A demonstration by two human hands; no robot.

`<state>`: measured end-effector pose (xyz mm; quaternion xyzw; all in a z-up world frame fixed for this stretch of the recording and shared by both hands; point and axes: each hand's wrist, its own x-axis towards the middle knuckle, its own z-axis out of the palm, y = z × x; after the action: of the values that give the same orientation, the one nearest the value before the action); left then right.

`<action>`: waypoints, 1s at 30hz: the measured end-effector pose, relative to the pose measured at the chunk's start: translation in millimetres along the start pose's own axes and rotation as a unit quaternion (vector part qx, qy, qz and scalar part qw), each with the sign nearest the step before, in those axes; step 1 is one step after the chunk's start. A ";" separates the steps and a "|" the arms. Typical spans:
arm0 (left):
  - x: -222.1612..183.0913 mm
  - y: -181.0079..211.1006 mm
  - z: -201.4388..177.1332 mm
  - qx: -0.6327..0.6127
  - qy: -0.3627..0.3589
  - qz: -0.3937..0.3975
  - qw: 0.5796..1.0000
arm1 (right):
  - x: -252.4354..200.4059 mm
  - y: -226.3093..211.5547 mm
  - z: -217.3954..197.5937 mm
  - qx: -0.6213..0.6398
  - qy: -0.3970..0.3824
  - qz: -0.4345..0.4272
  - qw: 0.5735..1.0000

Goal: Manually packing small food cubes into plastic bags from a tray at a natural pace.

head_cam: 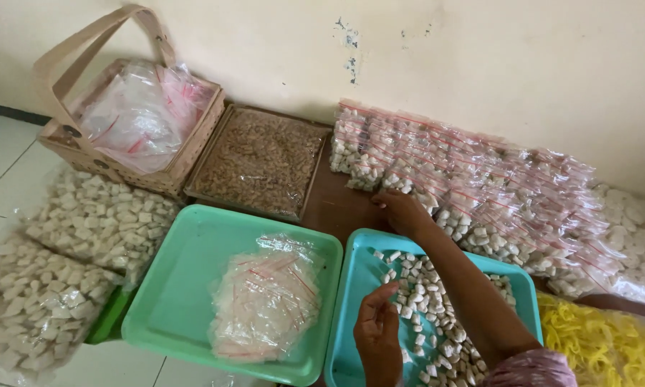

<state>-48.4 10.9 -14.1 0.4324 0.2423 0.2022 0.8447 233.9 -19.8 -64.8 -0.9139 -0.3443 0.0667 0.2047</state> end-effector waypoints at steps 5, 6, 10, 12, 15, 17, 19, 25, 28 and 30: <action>-5.1 10.9 5.5 0.028 0.013 -0.036 0.999 | -0.9 10.1 3.0 -0.045 0.009 -0.033 0.998; -5.2 9.2 4.9 0.034 0.015 -0.033 0.999 | -4.4 12.3 3.0 -0.027 0.006 -0.049 0.998; -6.4 15.5 5.5 0.022 0.023 -0.044 0.999 | -47.7 -23.3 -36.5 0.034 0.034 -0.046 0.998; -6.4 11.6 5.1 0.012 0.016 -0.035 0.999 | -55.4 -1.4 -29.9 -0.007 0.002 -0.003 1.000; -5.8 5.0 5.5 0.000 0.007 -0.023 1.000 | -60.1 16.1 -31.9 -0.053 -0.030 0.050 0.997; -5.9 1.2 6.0 0.001 0.006 -0.024 1.000 | -59.0 22.3 -34.4 -0.058 -0.034 0.061 0.996; -7.5 -0.4 6.7 0.015 -0.010 0.006 1.000 | -56.5 27.0 -34.7 -0.058 -0.018 0.041 0.997; -11.5 -7.4 11.4 0.048 -0.018 0.018 0.999 | -59.0 49.4 -35.5 0.003 -0.023 -0.013 1.000; -16.7 -7.8 9.5 0.111 -0.035 0.066 0.991 | -96.5 19.0 -65.6 0.059 -0.019 0.051 0.997; -19.5 -10.9 5.7 0.119 -0.031 0.080 0.989 | -154.1 -4.3 -77.5 0.060 0.042 0.002 0.997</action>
<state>-59.3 -9.4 -15.6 0.5537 0.2032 0.2251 0.7755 135.5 -143.5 4.4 -0.9027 -0.3285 0.0489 0.2736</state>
